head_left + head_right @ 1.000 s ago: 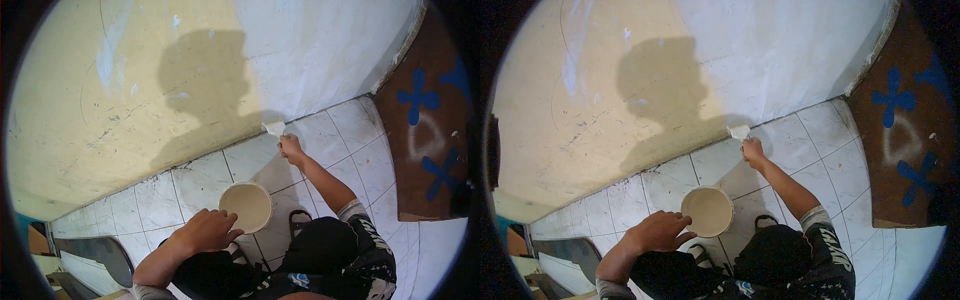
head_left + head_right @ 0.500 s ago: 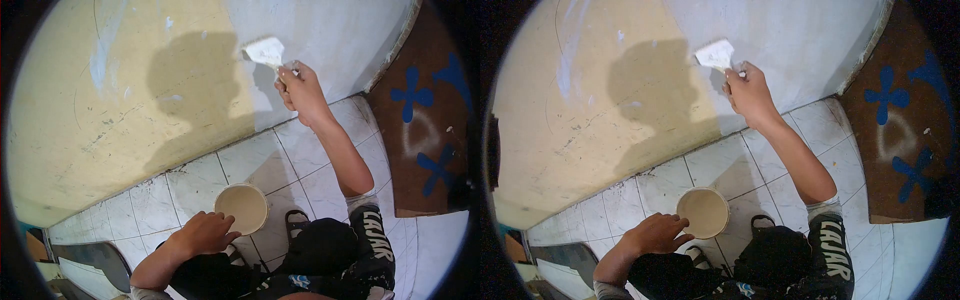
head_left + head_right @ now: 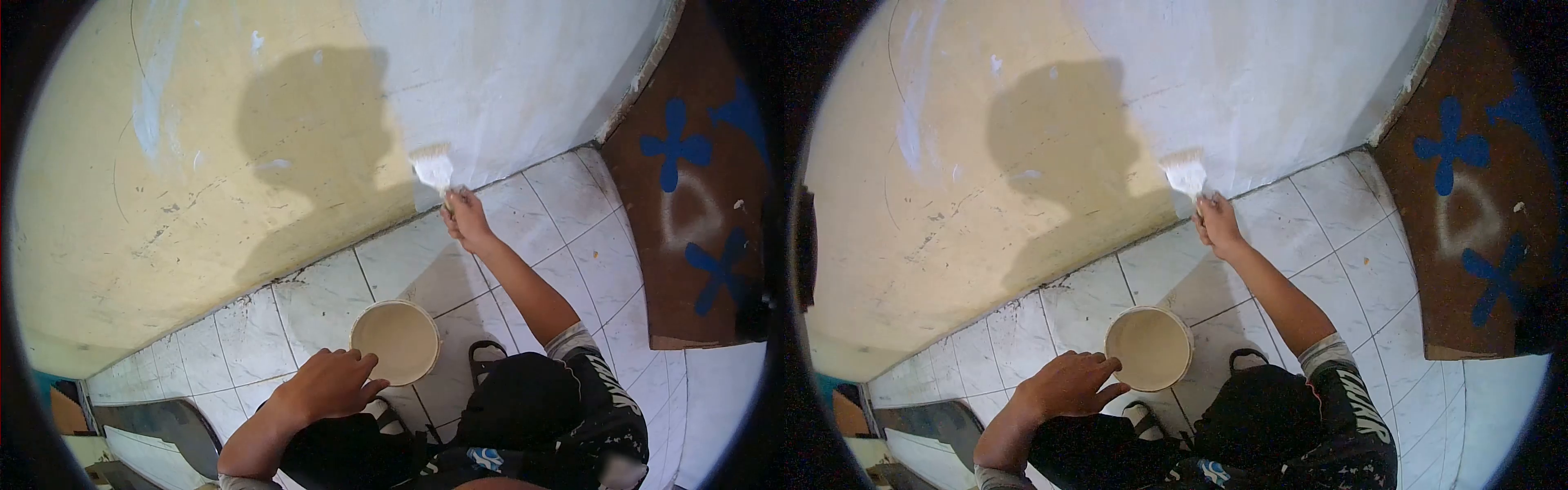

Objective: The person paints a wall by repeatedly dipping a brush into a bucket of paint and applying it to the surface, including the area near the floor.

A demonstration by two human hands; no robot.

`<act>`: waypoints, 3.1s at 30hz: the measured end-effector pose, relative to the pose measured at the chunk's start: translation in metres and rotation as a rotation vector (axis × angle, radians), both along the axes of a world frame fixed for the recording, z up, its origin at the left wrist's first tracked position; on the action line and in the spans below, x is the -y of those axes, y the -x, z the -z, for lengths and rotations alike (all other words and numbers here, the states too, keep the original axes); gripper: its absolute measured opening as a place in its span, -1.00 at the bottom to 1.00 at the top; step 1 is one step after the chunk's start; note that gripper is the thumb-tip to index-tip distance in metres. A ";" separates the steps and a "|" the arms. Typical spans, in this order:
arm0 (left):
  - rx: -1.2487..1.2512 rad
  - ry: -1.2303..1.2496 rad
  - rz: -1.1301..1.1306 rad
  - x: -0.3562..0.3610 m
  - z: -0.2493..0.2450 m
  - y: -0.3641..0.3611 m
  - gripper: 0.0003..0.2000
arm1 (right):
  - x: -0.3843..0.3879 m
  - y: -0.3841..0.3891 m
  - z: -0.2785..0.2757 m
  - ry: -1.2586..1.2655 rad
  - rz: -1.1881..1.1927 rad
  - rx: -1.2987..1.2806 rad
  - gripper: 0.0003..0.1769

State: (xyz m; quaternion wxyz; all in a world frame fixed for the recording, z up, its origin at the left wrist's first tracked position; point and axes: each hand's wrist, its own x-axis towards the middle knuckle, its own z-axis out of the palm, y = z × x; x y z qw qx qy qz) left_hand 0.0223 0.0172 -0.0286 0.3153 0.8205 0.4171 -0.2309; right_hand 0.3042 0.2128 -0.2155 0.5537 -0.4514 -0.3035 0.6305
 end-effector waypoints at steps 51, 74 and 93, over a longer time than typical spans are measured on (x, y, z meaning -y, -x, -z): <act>-0.048 0.033 -0.058 0.003 -0.008 -0.016 -0.56 | -0.018 -0.098 -0.215 -0.180 -0.011 0.554 -0.74; -0.047 0.044 -0.066 -0.004 0.001 -0.028 -0.56 | -0.025 -0.134 0.148 0.232 0.097 0.474 -0.79; -0.057 0.080 -0.088 -0.009 0.000 -0.023 -0.56 | -0.016 -0.144 -0.154 -0.147 0.119 0.450 -0.78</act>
